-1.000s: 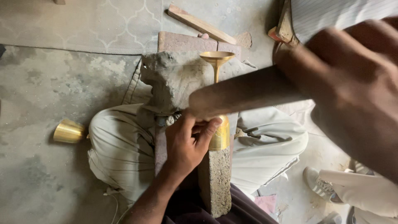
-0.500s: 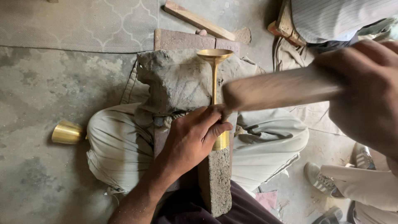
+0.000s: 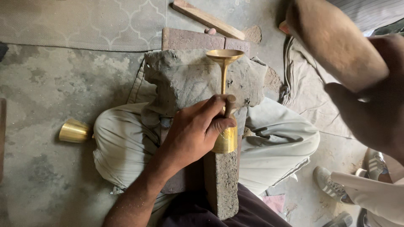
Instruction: The person sits on the floor and shapes a brass goblet, hammering it with a wooden mallet against a stone block. They hold a small punch against the brass cup, strike it repeatedly, rotate the goblet, and reposition it on the block to work different areas of its surface.
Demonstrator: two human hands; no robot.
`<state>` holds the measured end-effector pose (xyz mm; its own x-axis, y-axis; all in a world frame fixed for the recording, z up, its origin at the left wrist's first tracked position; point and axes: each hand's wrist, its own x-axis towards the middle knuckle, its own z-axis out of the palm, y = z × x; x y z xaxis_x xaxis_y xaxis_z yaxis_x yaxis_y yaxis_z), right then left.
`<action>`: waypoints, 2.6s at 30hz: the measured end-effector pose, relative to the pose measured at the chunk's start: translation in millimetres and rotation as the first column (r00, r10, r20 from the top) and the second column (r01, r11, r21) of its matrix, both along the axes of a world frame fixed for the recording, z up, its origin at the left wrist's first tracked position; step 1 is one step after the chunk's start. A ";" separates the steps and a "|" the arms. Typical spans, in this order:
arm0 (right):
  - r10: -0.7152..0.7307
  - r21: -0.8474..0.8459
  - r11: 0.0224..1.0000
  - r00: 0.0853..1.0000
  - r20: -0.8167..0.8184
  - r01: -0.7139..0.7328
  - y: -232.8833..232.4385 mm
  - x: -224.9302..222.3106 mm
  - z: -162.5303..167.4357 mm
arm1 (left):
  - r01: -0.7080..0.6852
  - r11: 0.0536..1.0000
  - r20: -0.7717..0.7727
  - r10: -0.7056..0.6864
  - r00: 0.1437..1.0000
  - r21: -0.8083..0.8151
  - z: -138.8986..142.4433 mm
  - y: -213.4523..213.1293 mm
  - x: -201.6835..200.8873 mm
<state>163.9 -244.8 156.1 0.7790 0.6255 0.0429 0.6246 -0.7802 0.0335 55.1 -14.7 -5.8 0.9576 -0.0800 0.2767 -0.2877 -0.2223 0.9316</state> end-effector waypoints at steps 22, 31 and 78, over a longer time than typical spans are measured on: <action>0.048 0.482 0.605 0.575 -0.817 0.634 16.1 -91.8 -121.1 | -0.258 0.934 -0.281 0.324 0.904 0.246 -0.5 -20.7 -70.4; -0.179 0.418 0.837 0.898 -0.402 0.354 14.0 -115.8 -130.1 | -0.169 0.986 -0.493 0.151 0.857 0.009 -30.6 -31.7 -63.0; -0.213 -0.043 0.977 0.960 -0.182 0.209 -78.5 -3.4 -32.0 | 0.212 0.977 -0.093 -0.210 0.973 0.015 6.9 -19.0 24.2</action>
